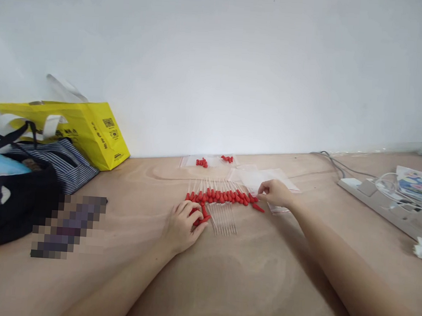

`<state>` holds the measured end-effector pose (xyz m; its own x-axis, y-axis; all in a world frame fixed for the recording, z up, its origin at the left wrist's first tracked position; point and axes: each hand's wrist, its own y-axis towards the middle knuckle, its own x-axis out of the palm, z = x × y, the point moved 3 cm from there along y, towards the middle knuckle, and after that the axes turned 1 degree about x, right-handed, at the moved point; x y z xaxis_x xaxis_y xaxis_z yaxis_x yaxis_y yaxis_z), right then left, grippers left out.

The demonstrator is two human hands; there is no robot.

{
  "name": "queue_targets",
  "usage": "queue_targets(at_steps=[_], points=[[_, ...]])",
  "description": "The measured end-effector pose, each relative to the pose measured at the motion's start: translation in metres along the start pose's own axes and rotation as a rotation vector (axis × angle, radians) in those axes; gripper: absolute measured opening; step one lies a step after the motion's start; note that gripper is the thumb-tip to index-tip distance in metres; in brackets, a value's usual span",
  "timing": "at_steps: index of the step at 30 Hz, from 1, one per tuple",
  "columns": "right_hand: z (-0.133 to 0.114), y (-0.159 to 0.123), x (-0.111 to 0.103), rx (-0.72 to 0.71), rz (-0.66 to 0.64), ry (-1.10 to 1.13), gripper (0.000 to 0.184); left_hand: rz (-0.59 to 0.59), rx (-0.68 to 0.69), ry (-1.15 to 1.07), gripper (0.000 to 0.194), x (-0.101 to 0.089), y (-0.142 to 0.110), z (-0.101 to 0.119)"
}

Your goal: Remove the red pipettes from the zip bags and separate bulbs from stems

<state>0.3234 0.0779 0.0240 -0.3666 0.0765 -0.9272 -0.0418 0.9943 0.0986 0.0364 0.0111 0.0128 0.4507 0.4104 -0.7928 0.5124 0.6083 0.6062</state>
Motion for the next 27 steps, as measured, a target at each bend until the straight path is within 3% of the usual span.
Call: queue_targets(at_steps=[7,14,19,24,27], points=[[-0.001,0.001,0.009,0.090,-0.094,-0.071,0.008,0.081,-0.038,0.089,0.009,-0.005,-0.002,-0.003],[-0.007,-0.001,0.014,0.182,-0.090,0.018,0.012,0.059,-0.063,0.078,0.006,-0.007,-0.004,-0.003],[-0.016,-0.003,0.002,0.223,-0.063,0.161,0.025,0.123,-0.077,0.075,0.011,-0.011,-0.003,-0.001],[-0.047,-0.022,-0.005,0.301,-0.060,0.501,0.021,0.098,-0.090,0.046,0.015,-0.006,-0.001,0.001],[-0.063,-0.038,-0.002,0.218,-0.025,0.646,0.019,0.110,-0.168,0.073,0.015,-0.009,0.000,-0.010]])
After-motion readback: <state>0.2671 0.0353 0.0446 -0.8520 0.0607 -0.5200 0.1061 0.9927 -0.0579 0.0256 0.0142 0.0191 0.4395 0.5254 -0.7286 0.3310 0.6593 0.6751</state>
